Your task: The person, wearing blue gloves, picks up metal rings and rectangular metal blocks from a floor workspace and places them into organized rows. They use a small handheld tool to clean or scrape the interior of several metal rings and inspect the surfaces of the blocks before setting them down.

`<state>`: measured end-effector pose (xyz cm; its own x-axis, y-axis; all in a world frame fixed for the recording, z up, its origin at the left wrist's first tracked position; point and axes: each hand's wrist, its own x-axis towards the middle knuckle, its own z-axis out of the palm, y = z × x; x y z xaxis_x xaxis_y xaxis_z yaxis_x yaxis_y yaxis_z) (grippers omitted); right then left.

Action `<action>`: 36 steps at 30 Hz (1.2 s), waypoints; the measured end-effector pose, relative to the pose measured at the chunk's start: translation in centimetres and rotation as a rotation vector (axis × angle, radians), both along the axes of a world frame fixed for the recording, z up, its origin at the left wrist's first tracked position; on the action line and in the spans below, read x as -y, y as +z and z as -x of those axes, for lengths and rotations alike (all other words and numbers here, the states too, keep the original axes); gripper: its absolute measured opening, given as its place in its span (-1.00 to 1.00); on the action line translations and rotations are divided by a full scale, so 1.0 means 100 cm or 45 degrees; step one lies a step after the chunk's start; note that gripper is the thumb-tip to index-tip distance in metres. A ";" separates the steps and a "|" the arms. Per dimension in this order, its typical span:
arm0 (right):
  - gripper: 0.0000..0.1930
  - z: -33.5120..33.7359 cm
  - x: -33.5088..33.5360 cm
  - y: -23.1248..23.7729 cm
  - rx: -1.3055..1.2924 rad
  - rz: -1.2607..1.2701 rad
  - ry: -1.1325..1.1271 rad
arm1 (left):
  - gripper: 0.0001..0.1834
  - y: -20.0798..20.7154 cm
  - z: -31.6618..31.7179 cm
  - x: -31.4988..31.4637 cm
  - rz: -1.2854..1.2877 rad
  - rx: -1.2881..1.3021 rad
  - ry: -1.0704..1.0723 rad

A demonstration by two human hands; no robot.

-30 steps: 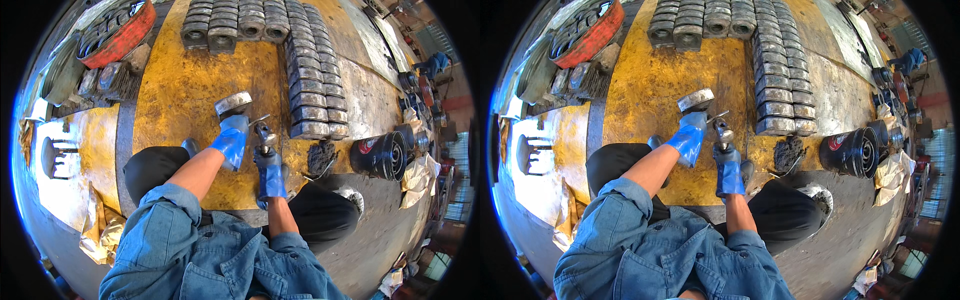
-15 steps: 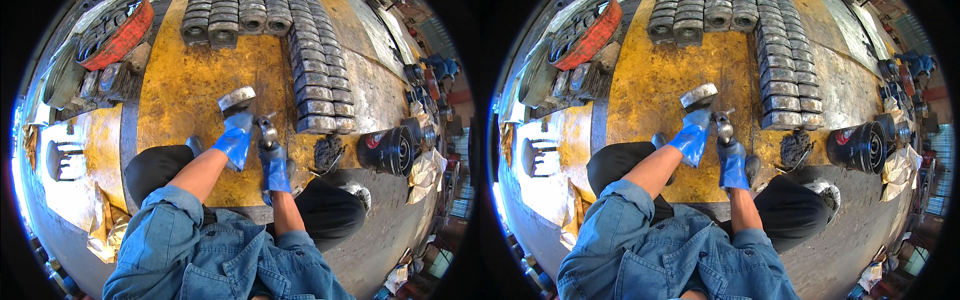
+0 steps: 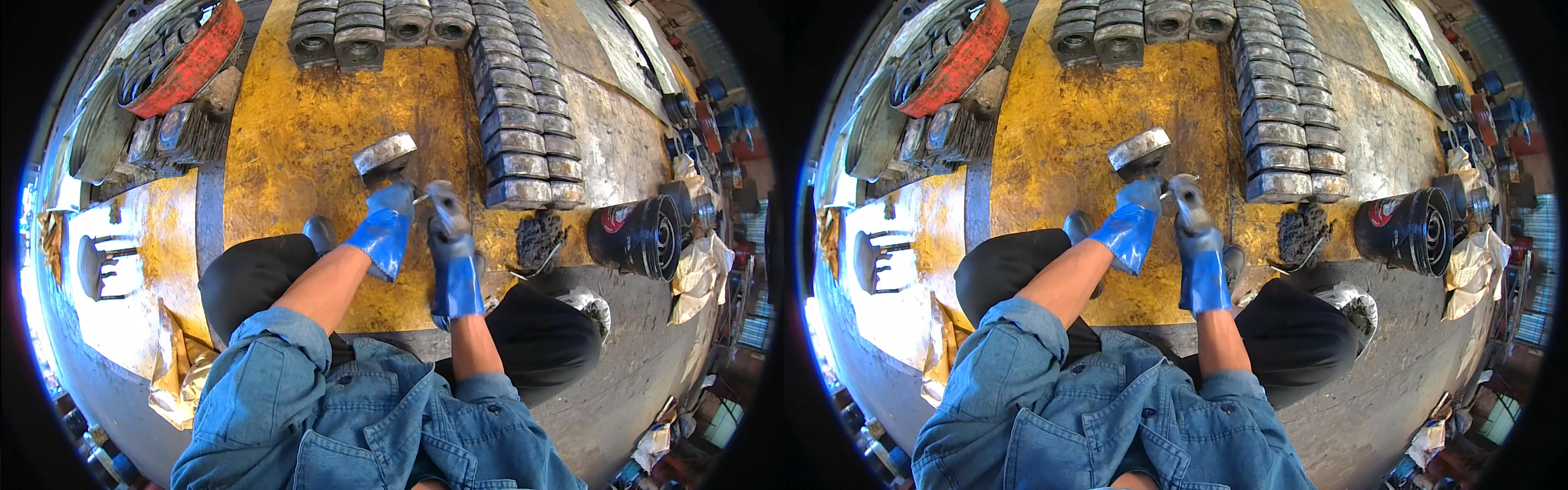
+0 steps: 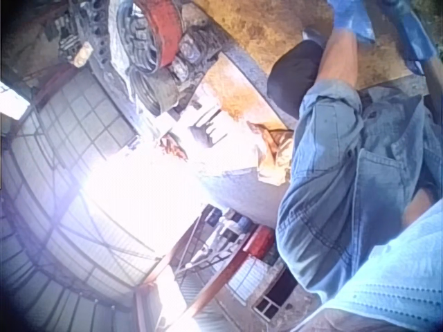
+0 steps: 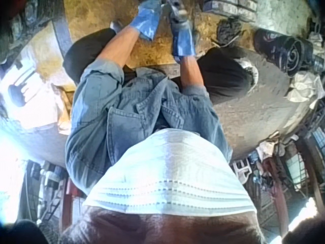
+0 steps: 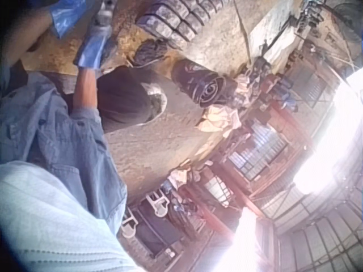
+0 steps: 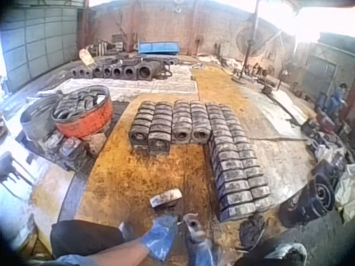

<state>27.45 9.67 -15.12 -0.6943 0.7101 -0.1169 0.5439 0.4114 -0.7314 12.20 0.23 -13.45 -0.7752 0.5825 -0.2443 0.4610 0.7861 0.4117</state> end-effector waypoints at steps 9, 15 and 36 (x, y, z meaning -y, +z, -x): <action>-0.71 -0.008 0.005 0.035 -0.619 0.667 -0.128 | -0.78 -0.011 0.012 0.011 0.122 -0.043 -0.091; -0.64 -0.008 0.003 0.002 -0.443 -0.283 0.263 | -0.79 -0.004 0.006 0.005 0.078 -0.047 -0.074; -0.69 0.004 0.016 -0.001 0.101 0.053 0.031 | -0.70 -0.007 0.007 0.007 0.266 0.091 -0.091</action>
<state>27.03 8.06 -15.27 -0.6987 0.6865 -0.2013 0.5908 0.3951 -0.7034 11.45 -0.51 -14.16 -0.7105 0.5660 -0.4181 0.4939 0.8243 0.2766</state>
